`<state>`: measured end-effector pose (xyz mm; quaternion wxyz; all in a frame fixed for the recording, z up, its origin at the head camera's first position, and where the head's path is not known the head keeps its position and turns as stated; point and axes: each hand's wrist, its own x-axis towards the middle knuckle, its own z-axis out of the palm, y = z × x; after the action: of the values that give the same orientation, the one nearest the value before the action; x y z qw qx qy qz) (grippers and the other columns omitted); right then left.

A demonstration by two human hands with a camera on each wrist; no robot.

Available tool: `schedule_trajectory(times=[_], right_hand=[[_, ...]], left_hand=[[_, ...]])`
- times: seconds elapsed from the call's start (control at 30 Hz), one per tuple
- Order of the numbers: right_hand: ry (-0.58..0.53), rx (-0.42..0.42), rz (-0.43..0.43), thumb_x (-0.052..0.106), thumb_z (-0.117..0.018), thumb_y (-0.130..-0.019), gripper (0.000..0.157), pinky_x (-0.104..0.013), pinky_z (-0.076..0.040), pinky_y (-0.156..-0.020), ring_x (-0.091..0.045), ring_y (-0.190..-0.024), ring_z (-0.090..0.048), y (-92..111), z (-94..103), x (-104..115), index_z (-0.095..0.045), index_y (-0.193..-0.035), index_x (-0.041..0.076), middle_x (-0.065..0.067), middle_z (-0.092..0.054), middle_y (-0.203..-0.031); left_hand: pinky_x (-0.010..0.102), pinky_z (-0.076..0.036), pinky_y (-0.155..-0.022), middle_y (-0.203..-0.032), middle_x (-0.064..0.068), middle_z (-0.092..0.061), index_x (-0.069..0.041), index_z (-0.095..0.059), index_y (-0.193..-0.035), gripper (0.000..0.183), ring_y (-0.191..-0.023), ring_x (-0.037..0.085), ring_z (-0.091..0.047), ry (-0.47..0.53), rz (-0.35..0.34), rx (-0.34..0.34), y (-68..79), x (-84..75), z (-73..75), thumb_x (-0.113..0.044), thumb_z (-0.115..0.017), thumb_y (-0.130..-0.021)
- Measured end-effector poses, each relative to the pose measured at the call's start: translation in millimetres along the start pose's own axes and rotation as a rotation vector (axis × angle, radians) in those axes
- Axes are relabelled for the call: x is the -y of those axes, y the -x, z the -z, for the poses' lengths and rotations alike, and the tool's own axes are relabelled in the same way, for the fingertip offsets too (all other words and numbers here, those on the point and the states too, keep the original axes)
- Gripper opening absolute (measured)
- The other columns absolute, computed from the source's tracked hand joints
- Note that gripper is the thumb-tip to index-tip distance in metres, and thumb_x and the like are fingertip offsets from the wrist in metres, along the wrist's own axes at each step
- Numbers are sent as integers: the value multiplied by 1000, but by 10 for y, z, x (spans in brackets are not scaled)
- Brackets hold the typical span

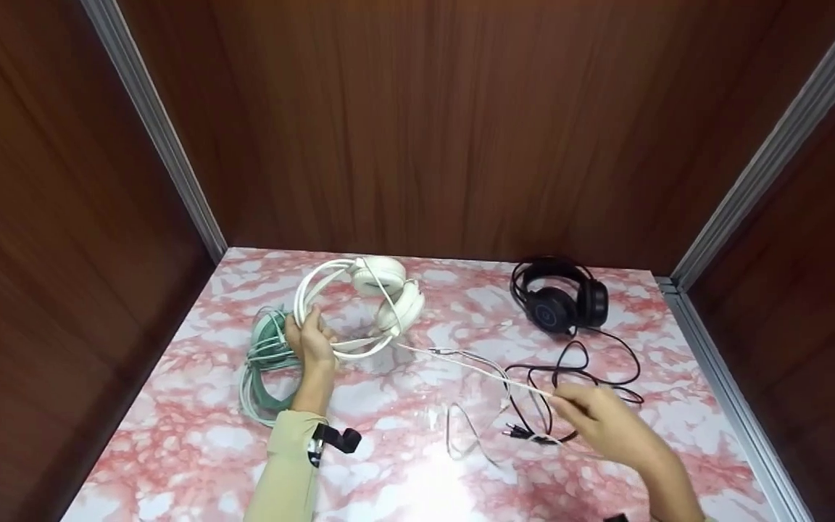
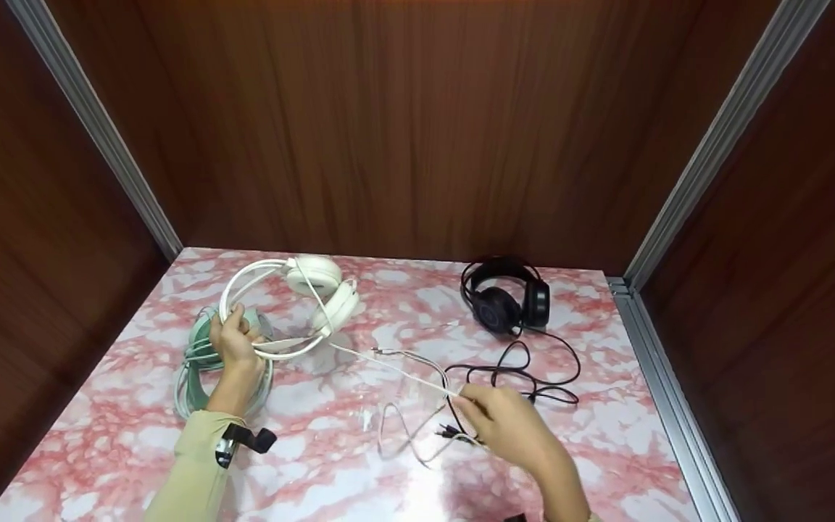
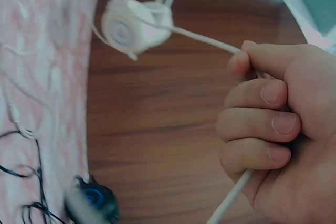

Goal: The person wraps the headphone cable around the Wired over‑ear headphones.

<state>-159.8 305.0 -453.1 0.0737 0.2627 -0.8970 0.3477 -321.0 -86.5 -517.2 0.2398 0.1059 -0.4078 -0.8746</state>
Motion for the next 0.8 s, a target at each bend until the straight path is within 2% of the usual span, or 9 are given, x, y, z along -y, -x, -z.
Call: schedule_trajectory(times=[0.1,0.17,0.23,0.33,0.43,0.53,0.63,0.73,0.8], right_hand=[[27,2,-17,15,-62,-96,24,-19,-33,-43,3,-50,-32,9,115,12,-54,-74,23,17,-38,-60],[56,9,-30,14,-64,-94,20,-20,-36,-43,2,-49,-36,-14,203,30,-59,-77,23,17,-42,-60],[110,-8,-7,11,-68,-91,16,-22,-40,-44,1,-50,-40,-78,295,55,-63,-80,22,15,-48,-61],[232,-99,106,4,-72,-85,14,-24,-45,-48,-1,-52,-46,-264,419,97,-67,-82,18,12,-57,-65],[360,-224,260,4,-74,-83,10,-27,-49,-53,-5,-59,-55,-514,526,147,-71,-85,13,6,-64,-74],[424,-329,381,6,-75,-82,10,-33,-50,-52,-11,-61,-60,-748,614,201,-73,-90,12,2,-68,-79],[460,-413,451,11,-76,-81,10,-37,-47,-47,-16,-56,-58,-951,677,218,-74,-91,13,1,-65,-75],[446,-463,462,14,-77,-82,9,-37,-45,-46,-16,-55,-57,-1112,708,175,-74,-91,13,1,-63,-73],[413,-489,443,13,-77,-82,8,-38,-46,-49,-17,-58,-59,-1193,712,103,-75,-90,12,1,-65,-74]], left_hand=[[20,-25,-37,-55,-4,-32,-7,-41,-84,16,-41,7,-27,-132,-88,6,-21,-35,35,-5,-55,-92],[21,-28,-42,-56,-3,-34,-5,-45,-83,15,-45,8,-31,-285,-197,8,-44,-55,40,-3,-59,-87],[25,-31,-49,-60,-1,-39,-3,-48,-82,16,-52,12,-36,-450,-314,15,-70,-71,29,-2,-63,-81],[29,-34,-59,-66,0,-45,-2,-54,-84,18,-62,15,-41,-638,-453,48,-115,-87,-19,-4,-69,-75],[35,-36,-59,-66,1,-50,-2,-57,-87,19,-64,19,-45,-723,-532,143,-123,-115,-92,-4,-70,-74],[38,-41,-58,-65,3,-55,-3,-61,-89,19,-62,20,-48,-811,-601,279,-81,-166,-145,-3,-69,-72],[39,-45,-59,-70,3,-61,-5,-64,-93,23,-62,20,-51,-892,-628,475,-2,-242,-183,-2,-68,-71],[38,-46,-62,-76,2,-62,-7,-66,-98,28,-66,18,-53,-922,-573,707,89,-327,-206,0,-66,-71],[35,-46,-66,-80,1,-63,-7,-67,-101,32,-71,16,-54,-892,-501,847,147,-375,-213,2,-65,-70]])
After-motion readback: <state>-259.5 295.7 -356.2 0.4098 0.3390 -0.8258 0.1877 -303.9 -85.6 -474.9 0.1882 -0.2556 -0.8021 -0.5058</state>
